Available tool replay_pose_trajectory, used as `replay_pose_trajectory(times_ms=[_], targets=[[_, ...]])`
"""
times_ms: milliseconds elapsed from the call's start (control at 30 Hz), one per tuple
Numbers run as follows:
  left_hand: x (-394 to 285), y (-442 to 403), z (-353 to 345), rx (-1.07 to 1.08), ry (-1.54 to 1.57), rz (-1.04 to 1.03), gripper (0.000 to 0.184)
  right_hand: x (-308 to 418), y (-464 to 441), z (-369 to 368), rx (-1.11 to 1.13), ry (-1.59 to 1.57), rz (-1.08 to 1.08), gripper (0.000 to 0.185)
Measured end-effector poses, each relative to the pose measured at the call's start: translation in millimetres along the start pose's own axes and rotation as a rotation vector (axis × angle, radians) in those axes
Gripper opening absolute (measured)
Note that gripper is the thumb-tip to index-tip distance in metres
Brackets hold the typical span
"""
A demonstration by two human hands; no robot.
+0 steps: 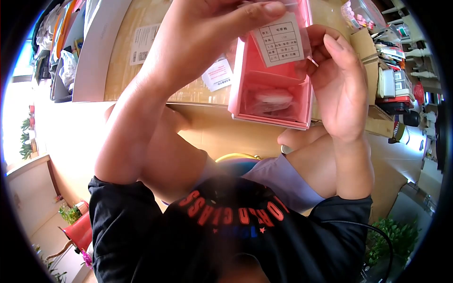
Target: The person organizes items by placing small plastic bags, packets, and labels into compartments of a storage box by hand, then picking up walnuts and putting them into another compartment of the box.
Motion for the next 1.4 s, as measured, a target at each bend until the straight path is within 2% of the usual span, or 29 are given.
replay_pose_trajectory(times_ms=[33,67,100,200,300,400,500,533,567,600,633,667,700,767,800,900,1033,1067,1167,1233,1267,1367,1400], targets=[[-3.7,2.1,-1.5,0.01,-0.02,-0.018,0.039,-0.3,-0.1,0.1,0.026,0.075,-0.016,0.042],[-7.3,4.1,-3.0,0.02,-0.04,-0.036,0.04,-2.7,0.1,-5.2,-0.038,-0.032,0.011,0.031],[-7.5,5.0,-4.3,0.026,-0.053,-0.048,0.041,-4.7,1.0,-7.9,-0.047,-0.008,-0.004,0.029],[-8.4,3.3,-6.9,0.015,0.015,0.016,0.042,-10.2,2.0,-8.8,-0.048,0.015,-0.022,0.023],[-7.1,3.3,-7.6,-0.028,0.056,0.031,0.042,-12.3,1.2,-5.9,-0.032,0.14,0.011,0.022],[-3.1,-1.0,10.7,0.124,0.072,-0.052,0.041,-13.0,1.4,-8.5,-0.062,0.132,0.007,0.02],[19.2,-32.1,30.2,-0.084,-0.153,-0.127,0.046,-14.4,0.8,-4.6,-0.098,0.16,0.013,0.02],[38.5,-50.3,53.3,-0.176,-0.158,-0.235,0.044,-14.2,0.3,-4.1,-0.073,0.109,-0.01,0.02],[57.4,-68.9,79.9,-0.292,-0.252,-0.225,0.037,-14.5,0.2,-3.3,-0.089,0.113,-0.01,0.02],[62.8,-77.1,98.9,-0.416,-0.544,-0.304,0.028,-15.7,0.3,-2.3,-0.106,0.118,-0.008,0.02],[79.1,-88.8,126.2,-0.473,-0.681,-0.331,0.024,-16.6,-0.6,-0.8,-0.121,0.123,-0.003,0.02],[95.9,-97.3,149.3,-0.581,-0.864,-0.323,0.025,-18.2,-0.3,1.8,-0.101,0.115,-0.001,0.02],[122.1,-104.6,174.7,-0.641,-1.069,-0.399,0.033,-18.7,-0.2,3.2,-0.076,0.105,0.005,0.02],[175.2,-122.5,216.7,-0.701,-1.261,-0.17,0.045,-18.4,0.3,2.1,-0.101,0.107,-0.007,0.018],[192.8,-123.1,218.0,-0.763,-1.246,0.0,0.057,-18.0,0.8,4.6,-0.103,0.109,-0.013,0.017],[172.8,-109.7,172.5,-0.658,-1.495,0.218,0.055,-14.7,-3.8,6.5,-0.115,0.106,-0.016,0.016],[199.1,-131.9,212.2,-0.449,-1.374,0.232,0.041,-12.2,-4.0,5.6,-0.09,0.052,-0.057,0.017],[198.8,-130.5,221.5,-0.466,-1.349,0.239,0.041,-10.9,-5.2,5.4,-0.069,0.035,-0.071,0.017],[194.5,-132.4,229.2,-0.504,-1.25,0.267,0.054,-11.2,-6.1,8.2,-0.034,0.031,-0.054,0.018],[189.7,-124.0,224.9,-0.706,-1.398,0.385,0.075,-8.8,-4.3,6.4,-0.037,0.061,-0.058,0.019],[197.4,-128.6,244.3,-0.711,-1.236,0.439,0.082,-7.5,-4.4,6.5,-0.023,0.081,-0.052,0.019],[217.8,-129.0,274.7,-0.775,-0.689,0.434,0.088,-6.4,-2.3,2.5,-0.056,0.073,-0.063,0.02],[216.9,-128.9,277.3,-0.734,-0.752,0.437,0.084,-6.4,-2.2,1.7,-0.064,0.072,-0.061,0.02]])
Point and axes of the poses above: each hand's wrist, its own y-axis away from the middle knuckle, its own z-axis out of the back of the hand, x = y × z, the point moved 3 cm from there along -y, towards the middle knuckle
